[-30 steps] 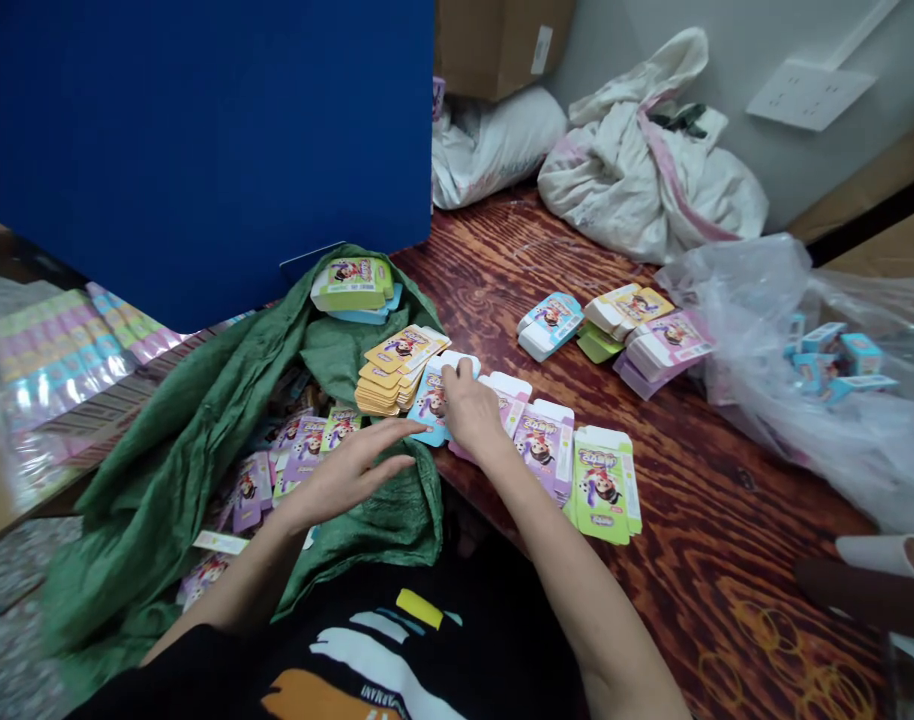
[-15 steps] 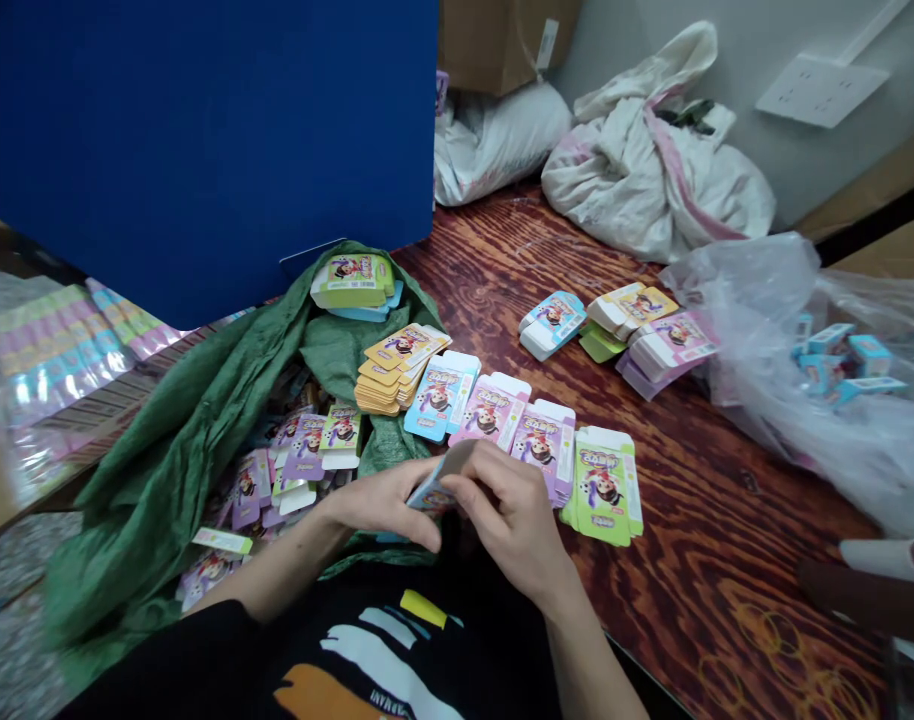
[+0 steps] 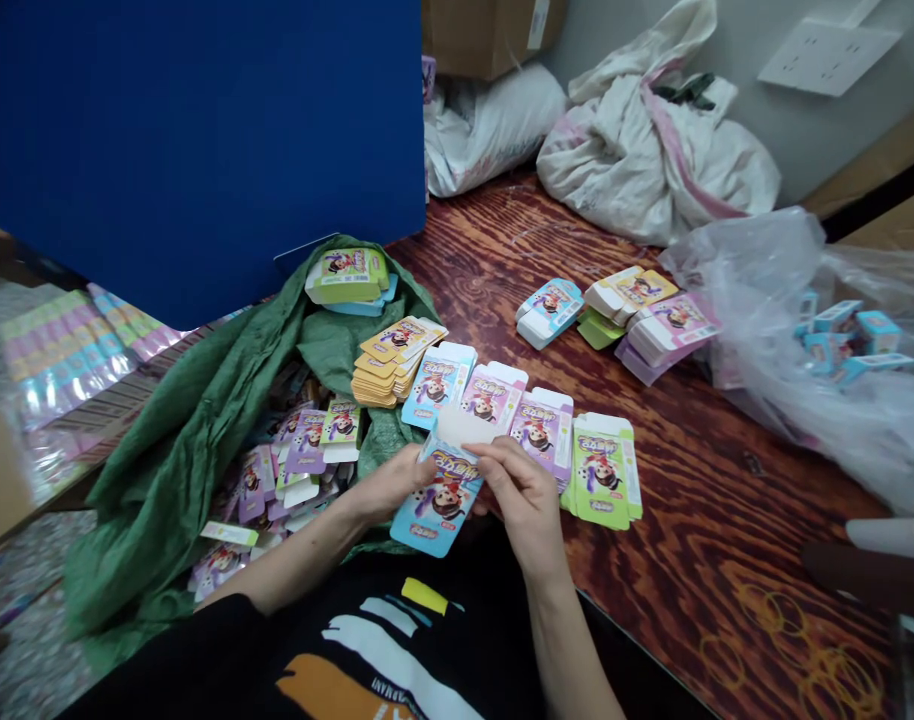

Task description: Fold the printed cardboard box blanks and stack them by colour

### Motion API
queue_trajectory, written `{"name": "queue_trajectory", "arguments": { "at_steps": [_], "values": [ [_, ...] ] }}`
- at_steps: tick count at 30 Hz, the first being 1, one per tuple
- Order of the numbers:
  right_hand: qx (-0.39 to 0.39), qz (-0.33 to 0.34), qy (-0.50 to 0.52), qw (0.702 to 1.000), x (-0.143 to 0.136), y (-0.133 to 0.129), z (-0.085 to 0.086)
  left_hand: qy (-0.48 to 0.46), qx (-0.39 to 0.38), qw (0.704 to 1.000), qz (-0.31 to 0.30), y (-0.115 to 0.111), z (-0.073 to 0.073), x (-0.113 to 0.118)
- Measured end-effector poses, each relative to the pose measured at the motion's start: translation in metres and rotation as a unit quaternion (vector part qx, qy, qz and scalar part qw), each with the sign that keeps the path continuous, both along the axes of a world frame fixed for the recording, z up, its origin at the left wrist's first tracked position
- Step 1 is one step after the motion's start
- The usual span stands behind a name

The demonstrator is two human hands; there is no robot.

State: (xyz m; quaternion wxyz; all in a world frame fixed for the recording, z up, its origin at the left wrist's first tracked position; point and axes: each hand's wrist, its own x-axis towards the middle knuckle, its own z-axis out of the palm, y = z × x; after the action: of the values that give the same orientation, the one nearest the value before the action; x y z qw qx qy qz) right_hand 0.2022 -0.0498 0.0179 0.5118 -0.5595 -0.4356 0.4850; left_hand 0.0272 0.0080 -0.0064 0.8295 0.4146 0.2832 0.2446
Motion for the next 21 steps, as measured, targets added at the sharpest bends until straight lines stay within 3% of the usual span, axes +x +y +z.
{"name": "queue_trajectory", "arguments": {
  "at_steps": [4,8,13,16,21],
  "values": [
    [0.058,-0.102,-0.09,0.989,0.005,0.001,-0.002,0.047,0.06,0.994,0.082,-0.002,0.004,0.001],
    [0.058,-0.159,-0.134,0.976,0.007,0.001,0.002,0.067,0.14,0.98,0.124,-0.007,0.012,-0.002],
    [0.061,-0.183,-0.098,0.976,0.0,0.001,0.003,0.132,0.376,0.908,0.13,-0.009,0.017,-0.009],
    [0.054,-0.141,-0.046,0.987,0.005,0.002,0.003,0.149,0.404,0.897,0.099,-0.004,0.019,-0.013],
    [0.083,-0.006,-0.095,0.992,0.023,0.002,0.008,0.133,0.346,0.926,0.074,-0.001,0.02,-0.014]
  ]
}}
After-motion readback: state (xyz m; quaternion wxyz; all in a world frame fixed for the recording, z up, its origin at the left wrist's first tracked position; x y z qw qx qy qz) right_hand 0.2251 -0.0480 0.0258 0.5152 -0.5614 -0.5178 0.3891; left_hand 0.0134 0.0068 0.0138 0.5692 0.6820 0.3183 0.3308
